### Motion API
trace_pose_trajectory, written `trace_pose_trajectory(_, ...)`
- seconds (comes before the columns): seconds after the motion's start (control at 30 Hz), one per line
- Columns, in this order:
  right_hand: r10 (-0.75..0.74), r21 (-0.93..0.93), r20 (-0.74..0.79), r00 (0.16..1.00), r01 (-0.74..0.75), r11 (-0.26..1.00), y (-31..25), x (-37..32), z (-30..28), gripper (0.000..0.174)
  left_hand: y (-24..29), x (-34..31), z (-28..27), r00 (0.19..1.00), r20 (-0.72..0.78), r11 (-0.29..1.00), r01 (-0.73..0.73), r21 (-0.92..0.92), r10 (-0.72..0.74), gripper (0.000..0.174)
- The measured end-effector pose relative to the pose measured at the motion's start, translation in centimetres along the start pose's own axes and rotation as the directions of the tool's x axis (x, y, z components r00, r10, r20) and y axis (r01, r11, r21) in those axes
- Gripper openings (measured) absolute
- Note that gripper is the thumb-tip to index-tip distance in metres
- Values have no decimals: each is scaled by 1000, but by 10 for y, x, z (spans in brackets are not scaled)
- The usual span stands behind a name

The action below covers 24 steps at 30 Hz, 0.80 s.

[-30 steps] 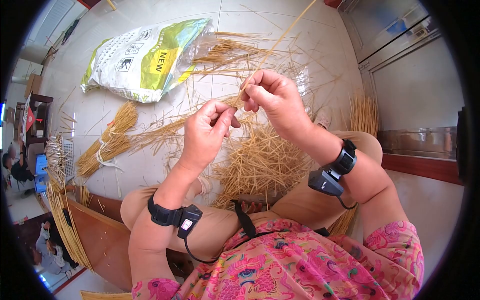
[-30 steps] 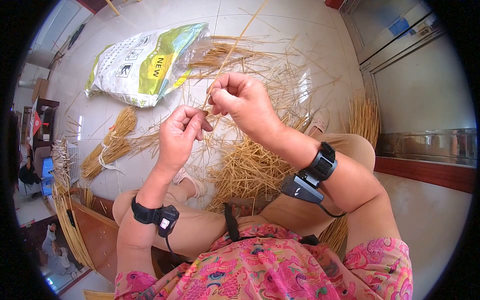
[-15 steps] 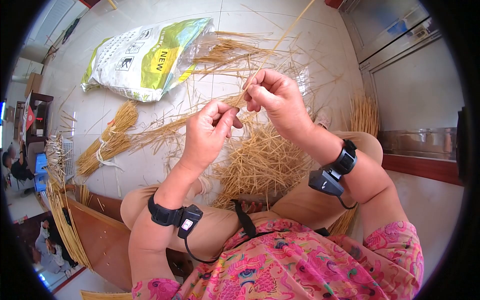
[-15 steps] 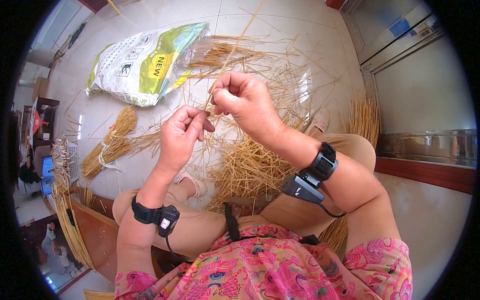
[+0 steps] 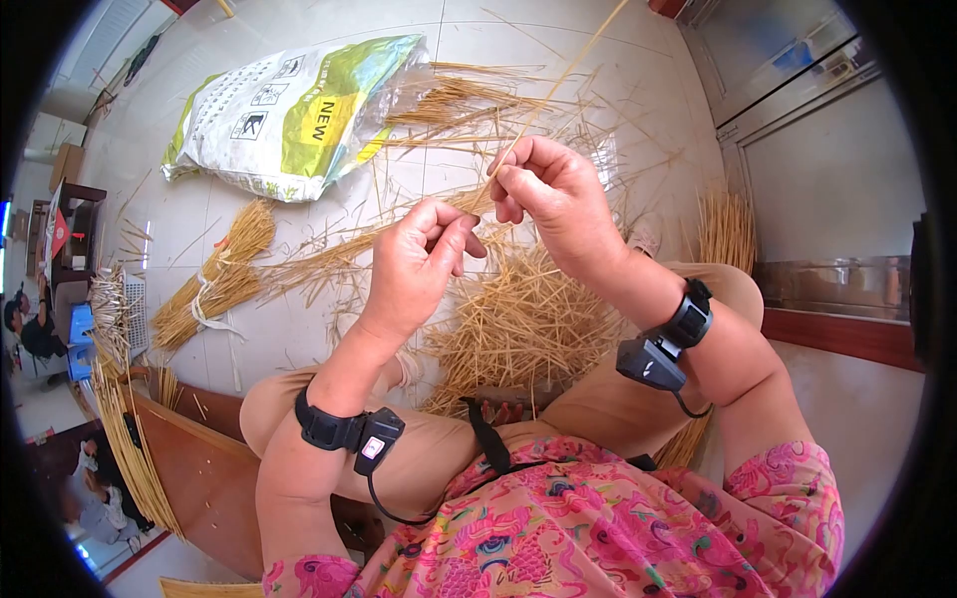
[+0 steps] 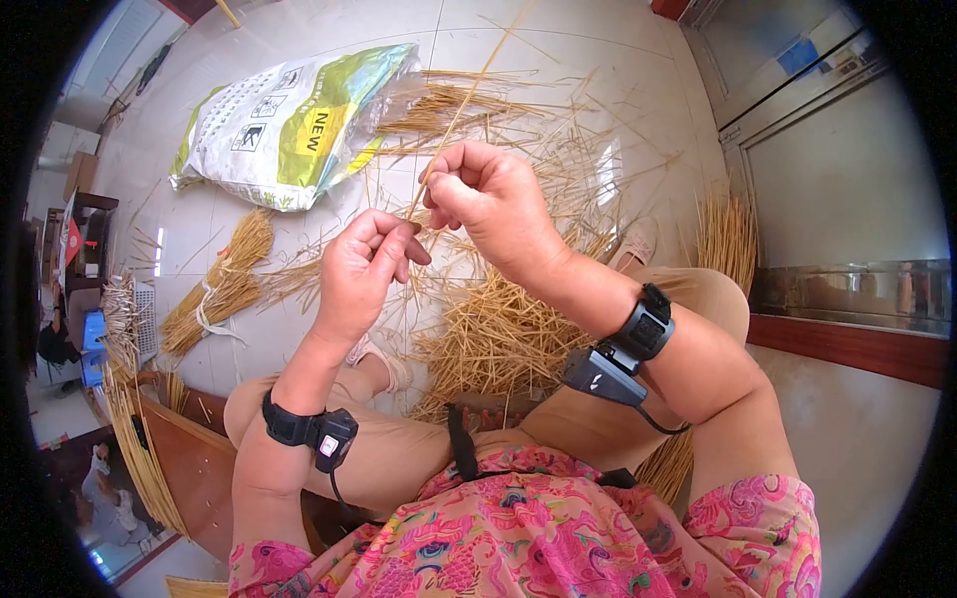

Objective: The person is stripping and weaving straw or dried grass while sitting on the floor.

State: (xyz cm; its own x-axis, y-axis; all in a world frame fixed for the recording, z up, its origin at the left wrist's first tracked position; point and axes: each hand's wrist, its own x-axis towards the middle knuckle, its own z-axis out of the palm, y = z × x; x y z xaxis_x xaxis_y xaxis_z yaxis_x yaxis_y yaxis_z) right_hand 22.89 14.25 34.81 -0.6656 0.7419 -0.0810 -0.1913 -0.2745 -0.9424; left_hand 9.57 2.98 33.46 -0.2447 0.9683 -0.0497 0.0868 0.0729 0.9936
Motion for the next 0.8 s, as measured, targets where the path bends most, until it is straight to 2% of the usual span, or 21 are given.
trace_pose_trajectory(0.1, 81, 99, 48, 996, -85, 991, 2, 2, -3, 10, -1, 0, 0, 1000, 4, 1000, 15, -21, -15, 11)
trace_pose_trajectory(0.2, 217, 270, 76, 973, -229, 935, 2, 0, -1, 14, -6, 2, 2, 999, -36, 997, -35, -72, 33, 10)
trace_pose_trajectory(0.3, 314, 297, 106, 944, -331, 896, 2, -2, 4, 17, -8, 2, 2, 996, -58, 993, -70, -91, 64, 9)
trace_pose_trajectory(0.4, 315, 250, 130, 940, -339, 907, 8, -2, 0, 7, -7, 2, 2, 998, -47, 995, -55, -87, 51, 9)
trace_pose_trajectory(0.5, 325, 180, 37, 945, -326, 928, 11, -1, -1, 15, -2, 3, 1, 997, -52, 992, -67, -105, 62, 9)
trace_pose_trajectory(0.6, 372, -88, 46, 927, -367, 926, 18, -3, -6, 16, 0, 5, -3, 996, -77, 989, -59, -139, 49, 10)
trace_pose_trajectory(0.63, 399, -292, 73, 914, -363, 885, 16, -3, -6, 17, -1, 6, -4, 995, -85, 985, -58, -165, 45, 11)
trace_pose_trajectory(0.7, 465, -654, 107, 879, -290, 699, 9, -2, -7, 19, -4, 8, -6, 994, -100, 975, -56, -217, 35, 13)
trace_pose_trajectory(0.77, 607, -907, 165, 778, -123, 404, -10, 0, -3, 20, -3, 7, -7, 994, -106, 980, -37, -197, 16, 16)
trace_pose_trajectory(0.8, 676, -971, 163, 718, -4, 239, -15, 0, -3, 21, -3, 7, -7, 994, -109, 982, -27, -188, 7, 17)
